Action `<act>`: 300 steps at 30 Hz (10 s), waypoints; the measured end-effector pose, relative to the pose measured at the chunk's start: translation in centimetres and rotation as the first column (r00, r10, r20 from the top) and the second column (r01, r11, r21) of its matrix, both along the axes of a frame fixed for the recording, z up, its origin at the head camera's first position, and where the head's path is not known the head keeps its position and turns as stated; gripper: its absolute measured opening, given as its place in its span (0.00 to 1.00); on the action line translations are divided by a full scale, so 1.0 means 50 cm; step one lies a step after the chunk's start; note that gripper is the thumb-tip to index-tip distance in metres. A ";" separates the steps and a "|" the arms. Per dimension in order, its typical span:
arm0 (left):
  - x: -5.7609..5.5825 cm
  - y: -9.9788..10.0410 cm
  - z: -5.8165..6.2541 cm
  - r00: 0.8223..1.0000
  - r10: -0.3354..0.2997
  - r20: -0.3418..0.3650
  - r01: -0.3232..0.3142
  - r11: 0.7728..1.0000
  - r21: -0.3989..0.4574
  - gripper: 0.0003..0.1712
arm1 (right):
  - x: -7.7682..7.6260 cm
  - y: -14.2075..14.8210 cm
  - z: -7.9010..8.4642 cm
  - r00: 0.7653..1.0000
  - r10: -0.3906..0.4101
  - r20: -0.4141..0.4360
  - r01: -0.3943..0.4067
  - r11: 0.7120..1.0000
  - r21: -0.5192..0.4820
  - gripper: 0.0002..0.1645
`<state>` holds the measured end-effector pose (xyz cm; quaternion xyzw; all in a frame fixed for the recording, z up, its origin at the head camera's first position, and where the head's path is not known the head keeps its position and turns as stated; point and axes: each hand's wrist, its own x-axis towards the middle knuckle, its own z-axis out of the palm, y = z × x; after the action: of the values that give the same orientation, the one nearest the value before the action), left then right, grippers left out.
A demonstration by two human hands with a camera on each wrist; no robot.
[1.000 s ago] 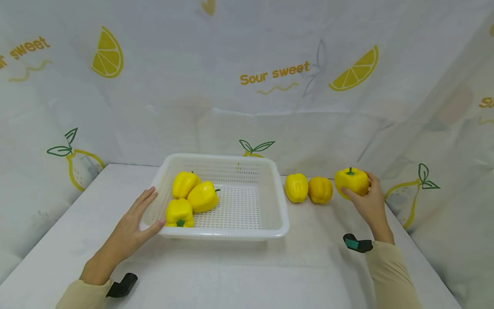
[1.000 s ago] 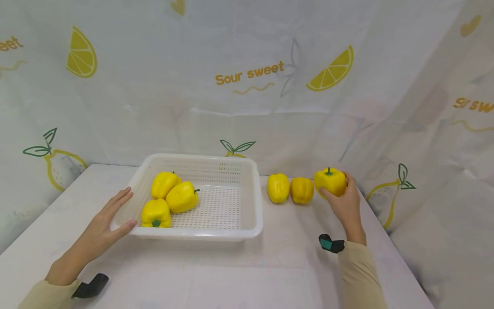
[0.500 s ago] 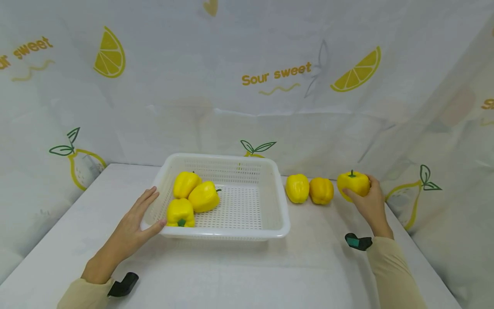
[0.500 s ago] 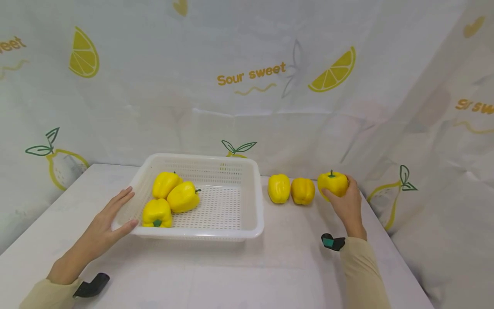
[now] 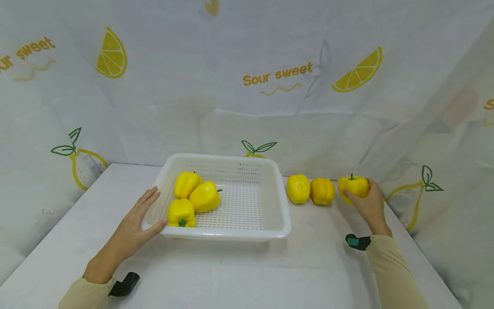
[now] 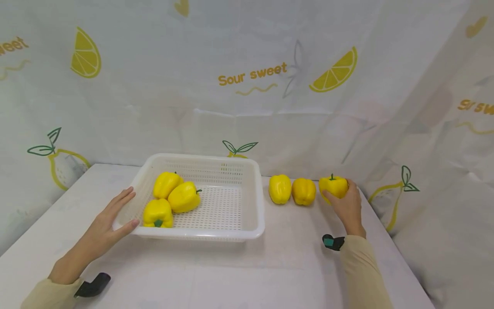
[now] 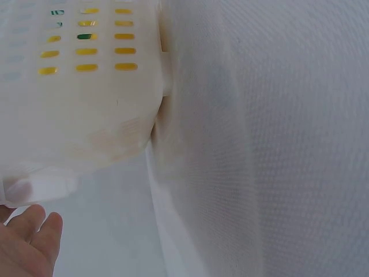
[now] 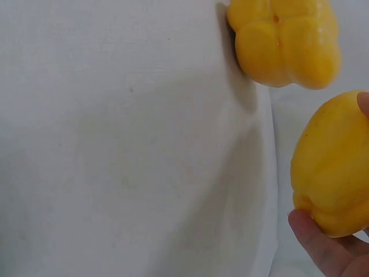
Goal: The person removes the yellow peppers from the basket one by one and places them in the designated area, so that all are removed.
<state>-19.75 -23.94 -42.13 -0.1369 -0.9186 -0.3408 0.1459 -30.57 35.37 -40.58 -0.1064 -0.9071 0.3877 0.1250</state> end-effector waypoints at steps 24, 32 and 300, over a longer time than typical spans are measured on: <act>-0.001 0.001 -0.001 1.000 0.005 -0.004 -0.005 1.000 -0.004 0.43 | -0.008 0.010 -0.048 0.995 -0.025 0.098 0.013 0.992 0.125 0.56; -0.001 0.002 0.002 1.000 0.004 0.002 -0.004 1.000 -0.008 0.43 | -0.014 0.012 -0.052 0.995 -0.040 0.093 0.025 0.986 0.163 0.55; 0.005 0.005 0.006 1.000 0.012 0.006 -0.012 1.000 0.009 0.43 | 0.103 -0.626 0.062 0.562 0.817 0.129 -0.799 0.495 0.342 0.34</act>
<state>-19.51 -23.69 -41.82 -0.1296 -0.9183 -0.3443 0.1460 -25.42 4.07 -37.47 0.3647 -0.9020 0.2290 -0.0309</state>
